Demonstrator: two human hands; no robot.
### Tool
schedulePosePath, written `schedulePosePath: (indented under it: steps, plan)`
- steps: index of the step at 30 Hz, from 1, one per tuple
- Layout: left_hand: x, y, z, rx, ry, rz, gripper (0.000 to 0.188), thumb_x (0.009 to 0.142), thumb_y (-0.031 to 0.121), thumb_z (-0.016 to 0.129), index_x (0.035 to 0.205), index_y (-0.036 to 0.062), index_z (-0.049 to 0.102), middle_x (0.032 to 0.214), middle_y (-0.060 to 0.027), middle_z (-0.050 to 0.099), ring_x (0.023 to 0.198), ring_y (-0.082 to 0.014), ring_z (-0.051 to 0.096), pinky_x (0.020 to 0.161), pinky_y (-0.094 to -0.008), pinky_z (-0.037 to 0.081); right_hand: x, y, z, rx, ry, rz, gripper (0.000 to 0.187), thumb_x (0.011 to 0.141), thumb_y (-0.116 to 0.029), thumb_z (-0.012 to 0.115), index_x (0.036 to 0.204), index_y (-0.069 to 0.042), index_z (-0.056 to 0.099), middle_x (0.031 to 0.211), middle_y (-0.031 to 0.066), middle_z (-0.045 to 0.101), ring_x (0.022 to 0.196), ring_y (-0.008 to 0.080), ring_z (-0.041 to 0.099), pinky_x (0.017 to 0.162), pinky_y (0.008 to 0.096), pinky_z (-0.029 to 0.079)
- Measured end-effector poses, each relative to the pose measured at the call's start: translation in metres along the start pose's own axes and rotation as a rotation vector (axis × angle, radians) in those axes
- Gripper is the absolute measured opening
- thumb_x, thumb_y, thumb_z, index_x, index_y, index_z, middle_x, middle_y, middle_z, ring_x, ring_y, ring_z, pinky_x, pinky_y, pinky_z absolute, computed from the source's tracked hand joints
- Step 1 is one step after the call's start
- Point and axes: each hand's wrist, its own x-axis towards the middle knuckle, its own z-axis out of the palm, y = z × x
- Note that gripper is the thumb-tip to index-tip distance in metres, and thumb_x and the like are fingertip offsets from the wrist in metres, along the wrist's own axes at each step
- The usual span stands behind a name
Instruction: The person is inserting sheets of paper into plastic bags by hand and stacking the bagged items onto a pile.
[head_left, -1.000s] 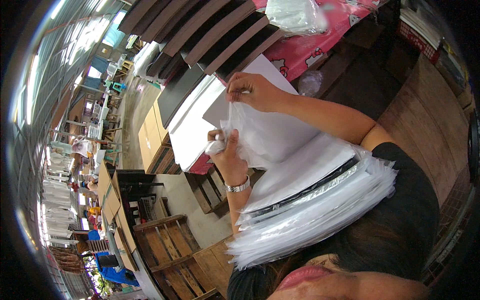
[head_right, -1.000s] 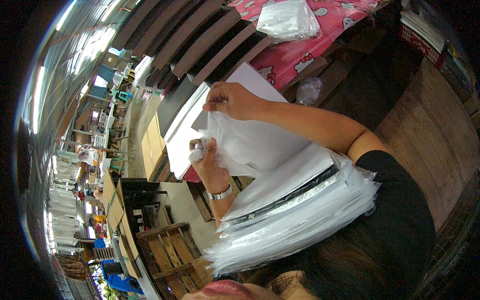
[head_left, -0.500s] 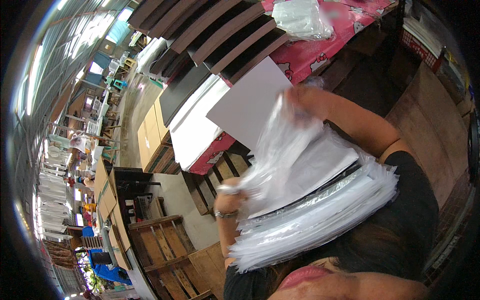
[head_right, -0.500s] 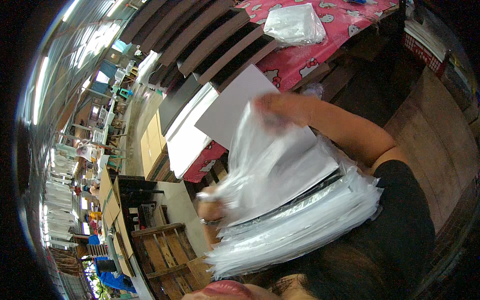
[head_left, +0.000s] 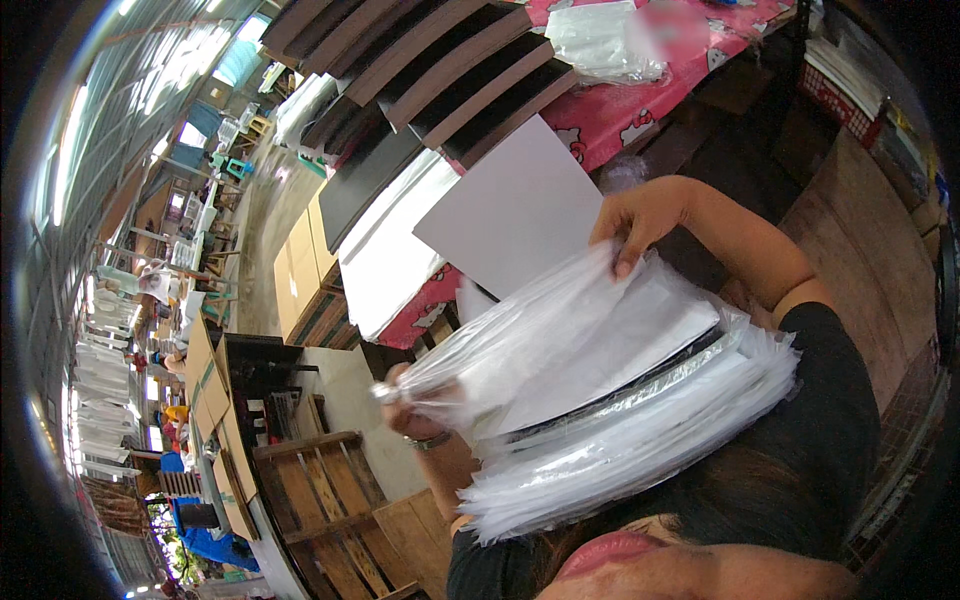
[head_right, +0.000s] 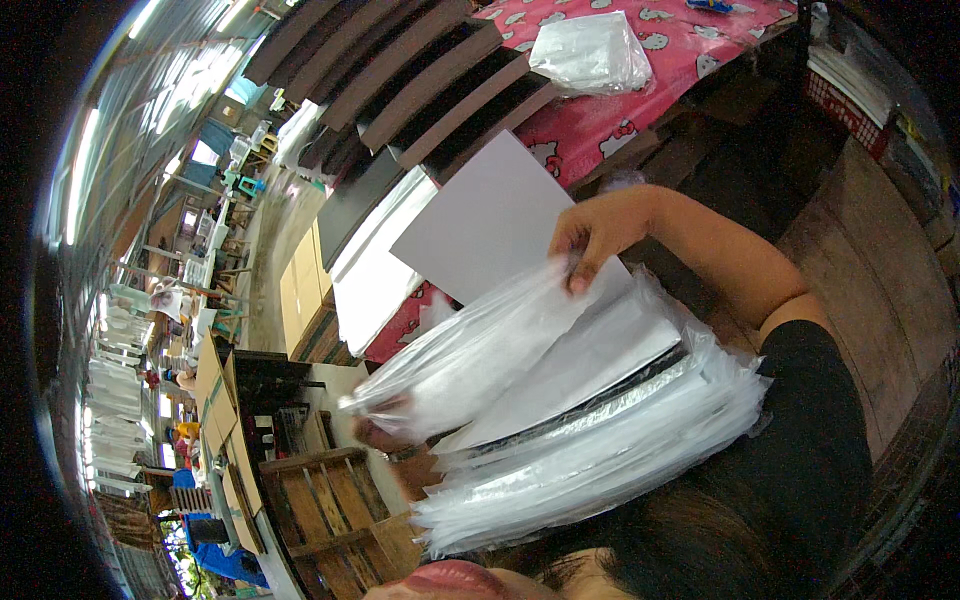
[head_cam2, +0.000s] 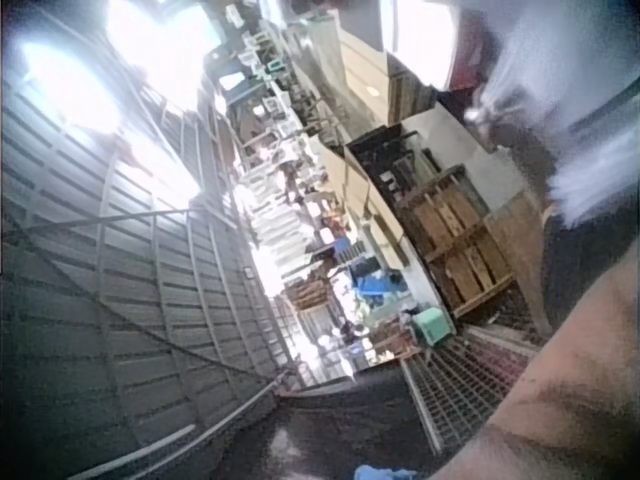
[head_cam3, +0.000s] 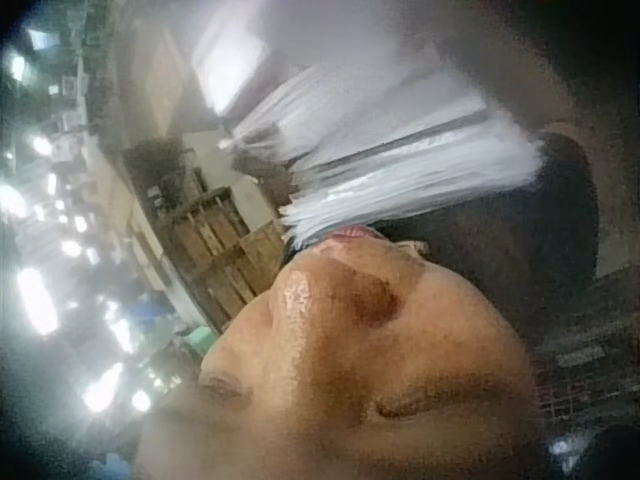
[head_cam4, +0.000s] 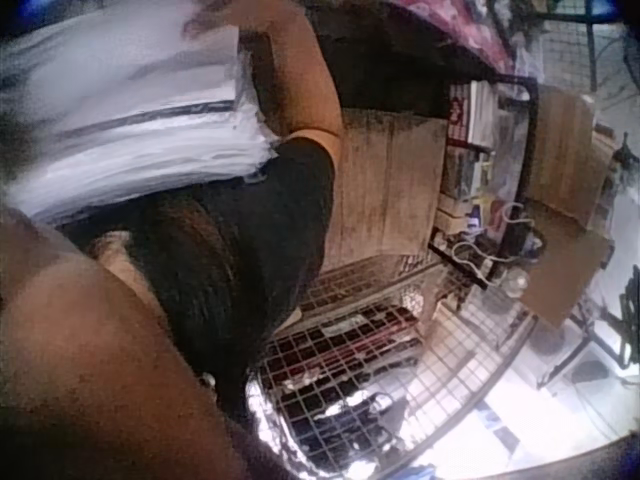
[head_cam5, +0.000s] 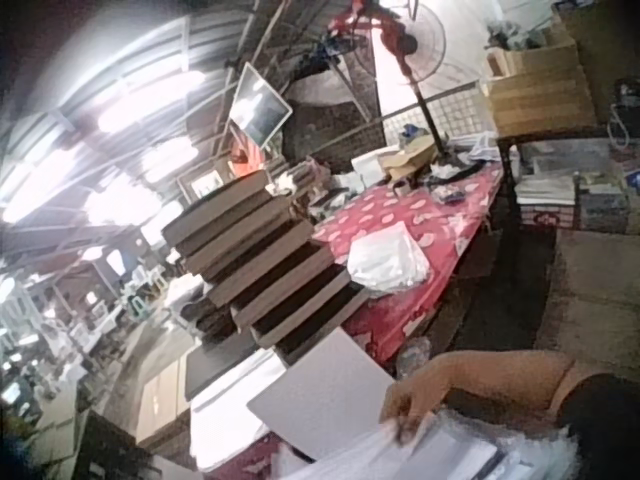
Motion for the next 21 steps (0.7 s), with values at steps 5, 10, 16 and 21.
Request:
schedulePosePath:
  steps: [5,10,16,21]
  plan:
    - [0.101,-0.036,0.101,1.196,0.324,-0.641,0.035,0.074,0.012,0.069,0.104,-0.0025,0.059,0.079,0.0017,0.057,0.063,-0.0073,0.049,0.053,-0.0243,0.040,0.010,0.005,-0.001,0.815,0.490,-0.608,0.032,0.077,-0.012,0.069,0.105,-0.006,0.056,0.086,0.0030,0.061,0.081,0.0095,0.057,0.072,0.0281,0.049]
    - [0.073,-0.009,0.041,0.280,0.629,0.157,0.034,0.075,0.017,0.060,0.104,0.0003,0.057,0.094,-0.0169,0.064,0.076,-0.0239,0.064,0.060,-0.0353,0.054,0.007,0.059,0.000,0.535,0.276,0.156,0.051,0.080,-0.017,0.065,0.125,-0.009,0.043,0.092,0.0052,0.060,0.072,0.0130,0.059,0.062,0.0292,0.051]
    - [0.100,-0.009,0.034,0.347,0.635,0.279,0.044,0.072,0.023,0.064,0.108,-0.0010,0.055,0.102,-0.0134,0.062,0.092,-0.0247,0.060,0.082,-0.0378,0.050,-0.009,0.014,-0.016,0.614,0.497,-0.483,0.058,0.077,-0.017,0.065,0.129,-0.008,0.042,0.091,0.0059,0.059,0.069,0.0118,0.057,0.060,0.0242,0.048]
    - [0.182,0.032,0.002,1.117,0.907,0.259,0.024,0.081,0.003,0.047,0.105,-0.0018,0.047,0.062,0.0041,0.044,0.052,-0.0038,0.038,0.046,-0.0203,0.029,0.044,0.028,-0.072,-0.379,0.882,-0.287,0.055,0.074,-0.009,0.060,0.127,-0.011,0.047,0.101,0.0117,0.058,0.080,0.0229,0.060,0.071,0.0340,0.050]
